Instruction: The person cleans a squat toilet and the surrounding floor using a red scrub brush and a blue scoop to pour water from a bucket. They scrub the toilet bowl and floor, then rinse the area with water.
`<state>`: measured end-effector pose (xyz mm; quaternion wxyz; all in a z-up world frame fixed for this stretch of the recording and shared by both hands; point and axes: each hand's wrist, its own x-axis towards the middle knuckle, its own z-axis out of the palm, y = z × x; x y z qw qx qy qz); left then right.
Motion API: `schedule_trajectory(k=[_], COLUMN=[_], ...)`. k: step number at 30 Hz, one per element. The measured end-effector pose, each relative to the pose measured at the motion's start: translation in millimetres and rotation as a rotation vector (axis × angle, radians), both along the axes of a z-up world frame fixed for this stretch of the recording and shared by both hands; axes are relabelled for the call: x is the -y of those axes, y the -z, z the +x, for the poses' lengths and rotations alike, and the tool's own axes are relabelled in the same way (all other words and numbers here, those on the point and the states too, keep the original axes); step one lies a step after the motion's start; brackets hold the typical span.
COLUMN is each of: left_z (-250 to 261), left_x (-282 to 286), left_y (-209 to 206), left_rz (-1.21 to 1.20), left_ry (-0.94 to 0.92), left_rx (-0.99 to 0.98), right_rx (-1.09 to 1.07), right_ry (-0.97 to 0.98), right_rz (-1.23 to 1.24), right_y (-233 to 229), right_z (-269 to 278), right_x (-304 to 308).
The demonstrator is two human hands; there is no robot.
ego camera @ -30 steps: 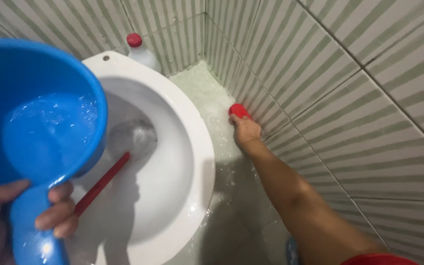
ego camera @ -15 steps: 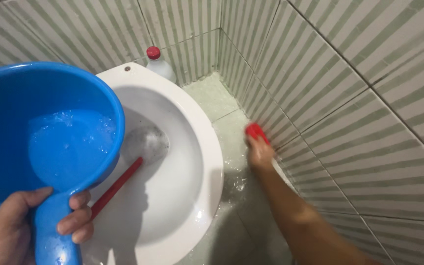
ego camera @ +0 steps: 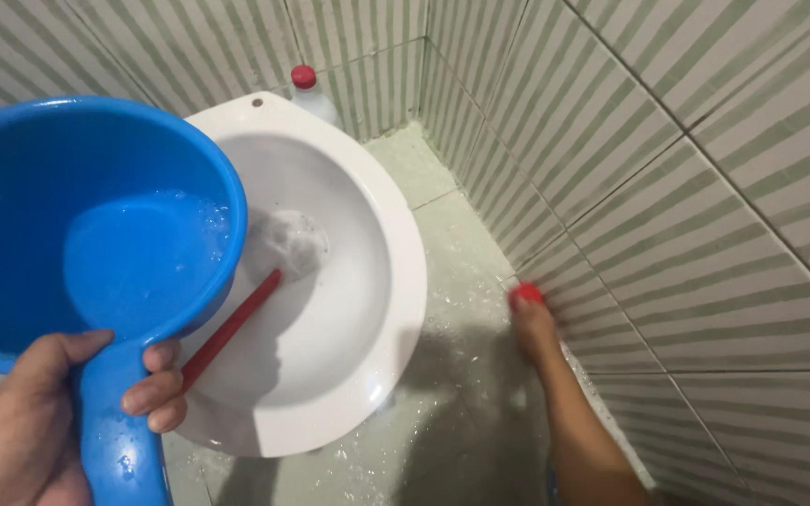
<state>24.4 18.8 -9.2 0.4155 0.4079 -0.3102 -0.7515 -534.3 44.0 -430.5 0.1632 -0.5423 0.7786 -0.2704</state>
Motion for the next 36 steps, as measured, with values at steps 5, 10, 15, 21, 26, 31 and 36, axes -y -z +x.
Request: schedule_trajectory(k=[5, 10, 15, 21, 26, 31, 36], left_z=[5, 0, -14, -27, -49, -55, -46], left_x=[-6, -3, 3, -3, -4, -12, -30], left_y=[1, 2, 0, -16, -20, -18, -17], left_rz=[0.044, -0.034, -0.033, 0.052, 0.025, 0.023, 0.114], left_ry=[-0.022, -0.045, -0.044, -0.059, -0.078, -0.087, -0.155], left_rx=[-0.001, 0.067, -0.01, 0.045, -0.055, -0.102, 0.025], right_rx=[-0.15, 1.24, 1.327, 0.934, 0.487, 0.416, 0.741], right_ry=[0.048, 0.388, -0.151, 0.203, -0.114, -0.158, 0.113], right_rz=[0.018, 0.201, 0.082, 0.252, 0.023, 0.17, -0.057], right_y=[20, 17, 8, -68, -47, -8, -29], right_z=[13, 98, 154, 51, 93, 142, 39], right_x=[38, 187, 170, 142, 25, -52, 14])
